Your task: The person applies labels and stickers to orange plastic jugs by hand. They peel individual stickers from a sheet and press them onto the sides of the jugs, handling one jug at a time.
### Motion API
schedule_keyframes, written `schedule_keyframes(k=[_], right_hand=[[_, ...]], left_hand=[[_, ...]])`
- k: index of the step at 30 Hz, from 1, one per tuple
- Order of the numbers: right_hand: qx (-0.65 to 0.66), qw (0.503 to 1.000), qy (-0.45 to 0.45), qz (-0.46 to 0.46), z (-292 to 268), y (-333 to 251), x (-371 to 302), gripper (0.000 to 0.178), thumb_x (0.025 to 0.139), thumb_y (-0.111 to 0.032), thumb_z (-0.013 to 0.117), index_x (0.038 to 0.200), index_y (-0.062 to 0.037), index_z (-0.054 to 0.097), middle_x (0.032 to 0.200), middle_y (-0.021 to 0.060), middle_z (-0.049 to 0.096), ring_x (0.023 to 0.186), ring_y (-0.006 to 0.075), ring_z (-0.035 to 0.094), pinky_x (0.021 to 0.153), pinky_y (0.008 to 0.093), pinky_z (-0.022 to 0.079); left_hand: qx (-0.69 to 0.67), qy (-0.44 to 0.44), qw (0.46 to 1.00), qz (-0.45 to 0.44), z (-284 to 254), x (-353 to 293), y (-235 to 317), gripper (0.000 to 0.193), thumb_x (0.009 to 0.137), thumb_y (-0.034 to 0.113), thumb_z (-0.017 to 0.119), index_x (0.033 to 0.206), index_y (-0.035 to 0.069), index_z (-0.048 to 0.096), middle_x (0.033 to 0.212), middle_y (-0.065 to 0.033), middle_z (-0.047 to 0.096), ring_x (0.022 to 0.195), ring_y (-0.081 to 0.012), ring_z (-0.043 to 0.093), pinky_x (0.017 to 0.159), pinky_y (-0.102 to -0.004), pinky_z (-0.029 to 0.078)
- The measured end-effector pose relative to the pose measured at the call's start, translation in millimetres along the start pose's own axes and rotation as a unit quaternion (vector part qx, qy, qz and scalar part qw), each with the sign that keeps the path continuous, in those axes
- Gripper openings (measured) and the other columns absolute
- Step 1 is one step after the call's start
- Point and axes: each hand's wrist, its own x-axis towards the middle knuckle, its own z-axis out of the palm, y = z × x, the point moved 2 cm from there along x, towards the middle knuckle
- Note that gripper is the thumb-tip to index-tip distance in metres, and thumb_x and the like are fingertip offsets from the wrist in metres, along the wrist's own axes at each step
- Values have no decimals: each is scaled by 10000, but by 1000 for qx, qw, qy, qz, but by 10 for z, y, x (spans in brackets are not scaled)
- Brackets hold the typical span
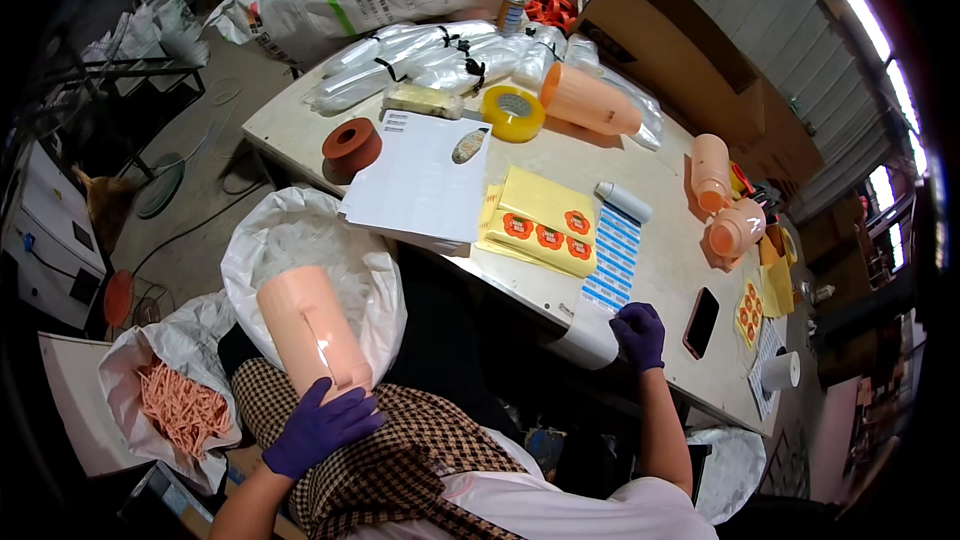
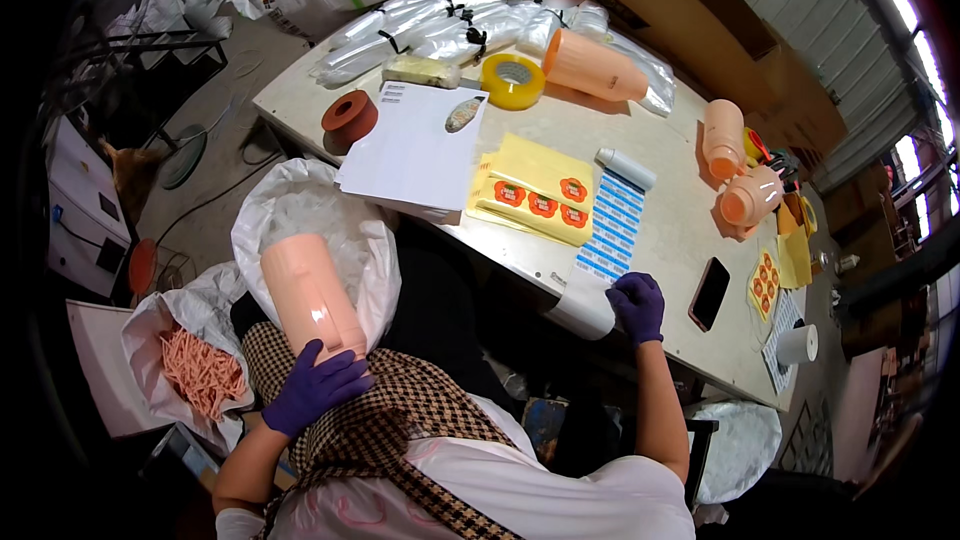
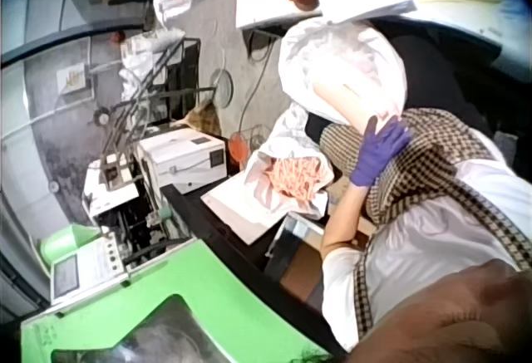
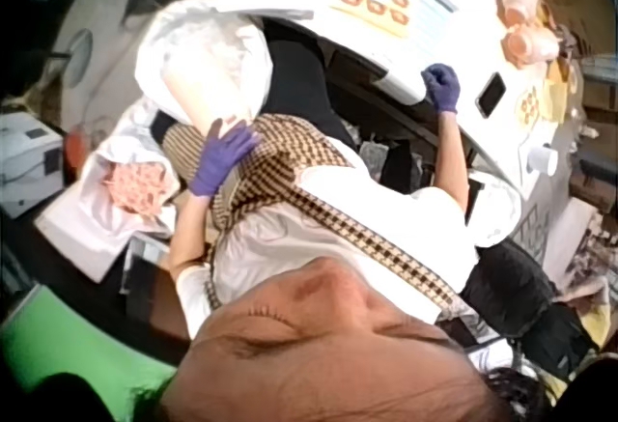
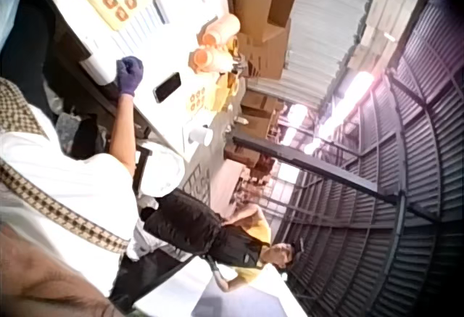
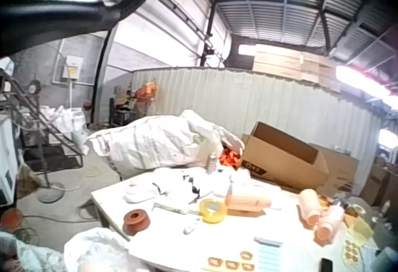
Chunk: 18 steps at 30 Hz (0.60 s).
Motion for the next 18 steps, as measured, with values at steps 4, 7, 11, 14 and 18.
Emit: schedule_keyframes(k=[4,7,11,14,18], right_hand=[[-134,965,56,-217,-54,-538,7,164,741,-164,749,786,-54,636,929,124,629,945,314,631,831,427,509],[-71,948,62,-303,40,-1353,-19,167,749,-146,725,846,-52,626,1080,145,597,1089,351,592,943,455,474],[244,931,-167,-213,1076,-2526,205,132,820,-119,717,910,-37,668,1098,132,616,1095,332,592,973,414,464],[349,843,-331,-240,2055,-3298,485,137,889,-147,700,928,-18,674,1044,113,634,1027,255,617,887,351,502],[293,781,-530,-154,2942,-3850,698,170,909,-179,721,967,-25,681,945,52,656,868,144,617,778,299,515]], left_hand=[[2,-73,997,2,0,-37,-51,486,957,167,509,1422,309,509,1371,40,564,1298,-141,520,1049,-469,442],[-20,8,999,28,158,-29,-76,522,951,155,512,1445,320,482,1423,24,548,1297,-156,561,1035,-445,448],[-23,15,999,23,71,-87,-101,528,972,143,489,1470,317,457,1470,29,523,1340,-152,536,1120,-434,399],[34,-34,998,32,56,-52,-64,539,971,140,488,1478,317,442,1478,25,513,1372,-153,502,1128,-443,388],[87,-6,995,39,204,-129,-31,563,951,137,519,1485,289,430,1475,17,510,1362,-159,501,1109,-414,423]])
